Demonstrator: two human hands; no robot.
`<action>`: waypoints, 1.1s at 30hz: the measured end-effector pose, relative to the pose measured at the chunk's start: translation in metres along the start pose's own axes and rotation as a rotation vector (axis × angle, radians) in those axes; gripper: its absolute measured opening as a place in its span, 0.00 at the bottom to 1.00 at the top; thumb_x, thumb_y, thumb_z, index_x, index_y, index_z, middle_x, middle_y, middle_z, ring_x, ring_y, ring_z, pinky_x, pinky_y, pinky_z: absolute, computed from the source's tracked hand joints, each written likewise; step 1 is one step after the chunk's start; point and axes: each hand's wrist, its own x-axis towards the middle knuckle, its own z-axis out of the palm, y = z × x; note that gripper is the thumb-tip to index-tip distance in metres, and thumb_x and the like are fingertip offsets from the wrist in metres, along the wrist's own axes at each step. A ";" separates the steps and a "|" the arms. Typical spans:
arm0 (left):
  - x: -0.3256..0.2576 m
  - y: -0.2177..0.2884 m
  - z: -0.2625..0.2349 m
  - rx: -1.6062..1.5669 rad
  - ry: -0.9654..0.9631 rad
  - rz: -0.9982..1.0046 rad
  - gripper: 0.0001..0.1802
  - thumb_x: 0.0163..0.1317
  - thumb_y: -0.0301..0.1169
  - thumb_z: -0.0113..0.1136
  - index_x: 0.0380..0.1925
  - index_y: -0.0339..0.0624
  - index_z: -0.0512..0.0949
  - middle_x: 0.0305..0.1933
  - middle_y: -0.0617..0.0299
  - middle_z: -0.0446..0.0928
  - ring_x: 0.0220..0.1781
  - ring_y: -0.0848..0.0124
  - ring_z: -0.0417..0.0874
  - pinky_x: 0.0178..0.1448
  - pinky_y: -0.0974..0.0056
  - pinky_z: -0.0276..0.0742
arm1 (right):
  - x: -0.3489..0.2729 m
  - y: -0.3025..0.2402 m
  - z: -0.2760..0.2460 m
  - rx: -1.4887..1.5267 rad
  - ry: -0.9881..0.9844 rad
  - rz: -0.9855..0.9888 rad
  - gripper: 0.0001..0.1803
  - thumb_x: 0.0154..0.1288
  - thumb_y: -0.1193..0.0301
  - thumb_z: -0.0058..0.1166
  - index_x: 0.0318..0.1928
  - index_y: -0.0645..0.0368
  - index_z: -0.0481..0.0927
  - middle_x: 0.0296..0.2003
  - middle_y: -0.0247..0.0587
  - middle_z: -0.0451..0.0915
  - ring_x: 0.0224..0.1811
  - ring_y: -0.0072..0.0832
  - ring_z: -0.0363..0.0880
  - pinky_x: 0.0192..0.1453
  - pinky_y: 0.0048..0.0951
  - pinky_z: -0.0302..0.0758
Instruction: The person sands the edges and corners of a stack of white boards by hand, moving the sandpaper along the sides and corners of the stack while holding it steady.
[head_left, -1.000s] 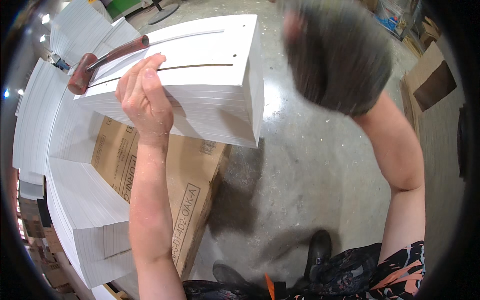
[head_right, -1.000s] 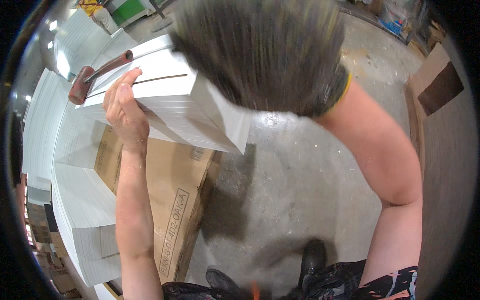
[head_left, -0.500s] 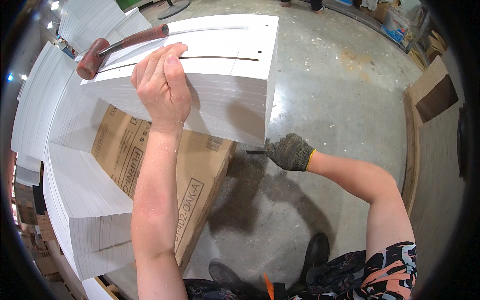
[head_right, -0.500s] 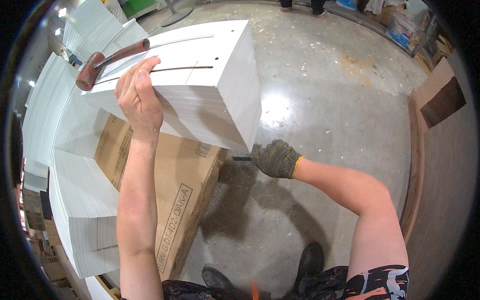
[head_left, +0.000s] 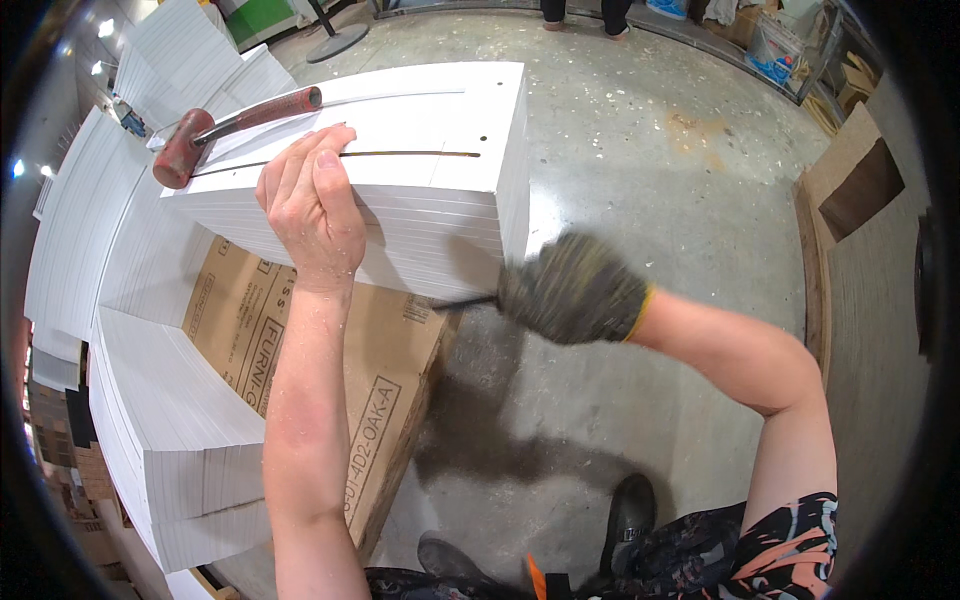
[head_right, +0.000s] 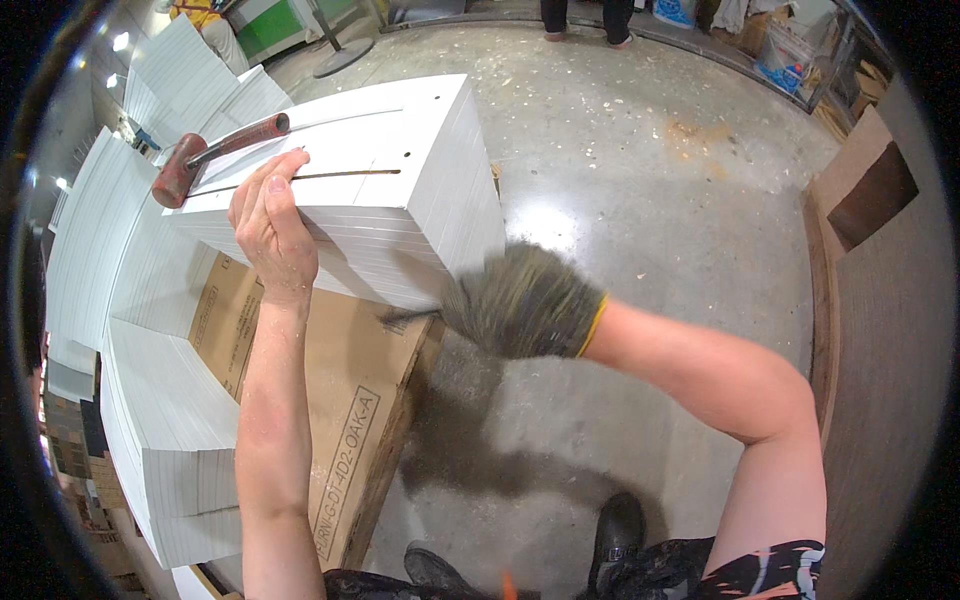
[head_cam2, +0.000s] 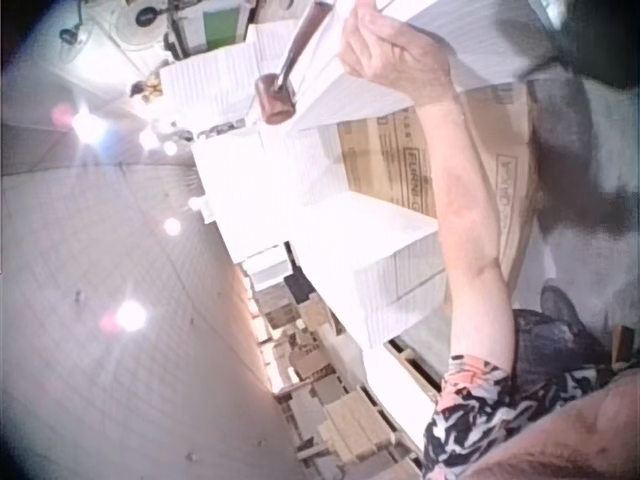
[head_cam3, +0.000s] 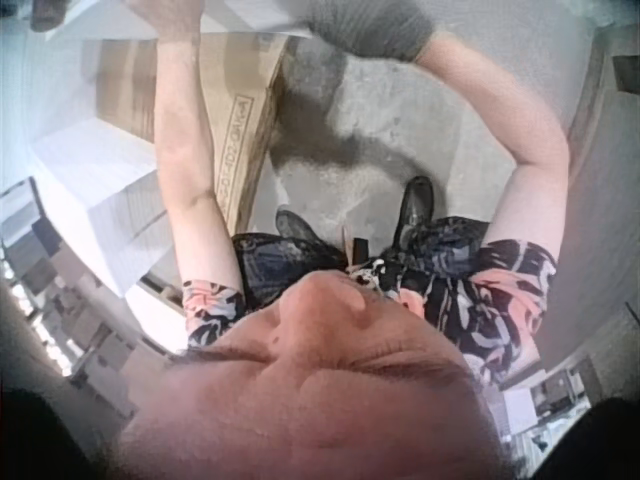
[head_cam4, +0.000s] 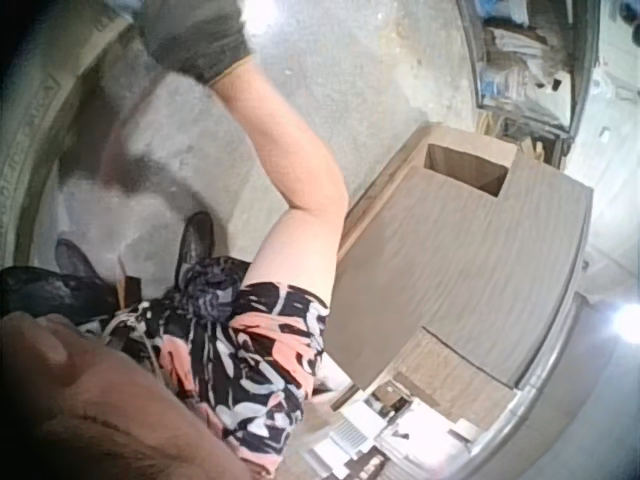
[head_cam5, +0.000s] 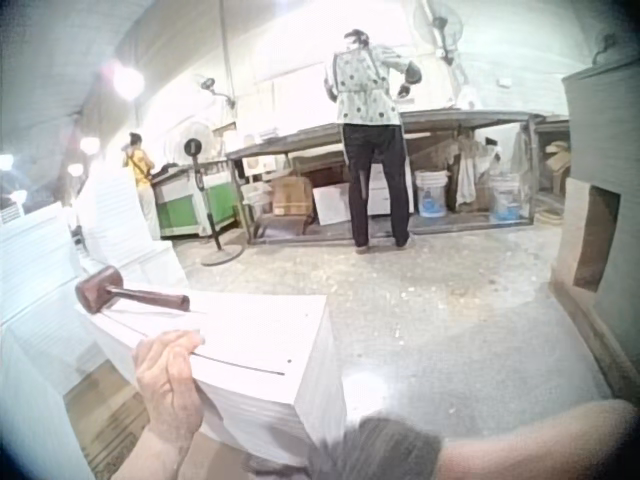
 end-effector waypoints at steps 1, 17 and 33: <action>0.000 0.001 0.000 0.003 -0.002 0.000 0.22 0.72 0.35 0.40 0.38 0.42 0.86 0.42 0.60 0.85 0.53 0.65 0.80 0.64 0.60 0.64 | -0.024 -0.016 0.026 0.033 -0.167 -0.040 0.10 0.63 0.66 0.52 0.37 0.59 0.77 0.20 0.36 0.77 0.21 0.30 0.81 0.23 0.34 0.80; 0.002 -0.002 -0.007 0.003 -0.047 0.018 0.22 0.72 0.33 0.38 0.39 0.39 0.85 0.44 0.57 0.85 0.53 0.61 0.81 0.63 0.59 0.65 | 0.097 0.070 -0.042 -0.066 0.149 0.426 0.08 0.59 0.66 0.55 0.35 0.54 0.84 0.29 0.44 0.83 0.31 0.39 0.84 0.33 0.41 0.80; 0.002 0.002 -0.009 0.035 -0.086 0.014 0.25 0.73 0.33 0.34 0.42 0.33 0.84 0.46 0.54 0.84 0.54 0.59 0.80 0.63 0.57 0.66 | 0.093 0.011 0.012 0.407 0.647 0.763 0.36 0.65 0.60 0.51 0.66 0.74 0.63 0.67 0.73 0.59 0.71 0.66 0.55 0.74 0.55 0.53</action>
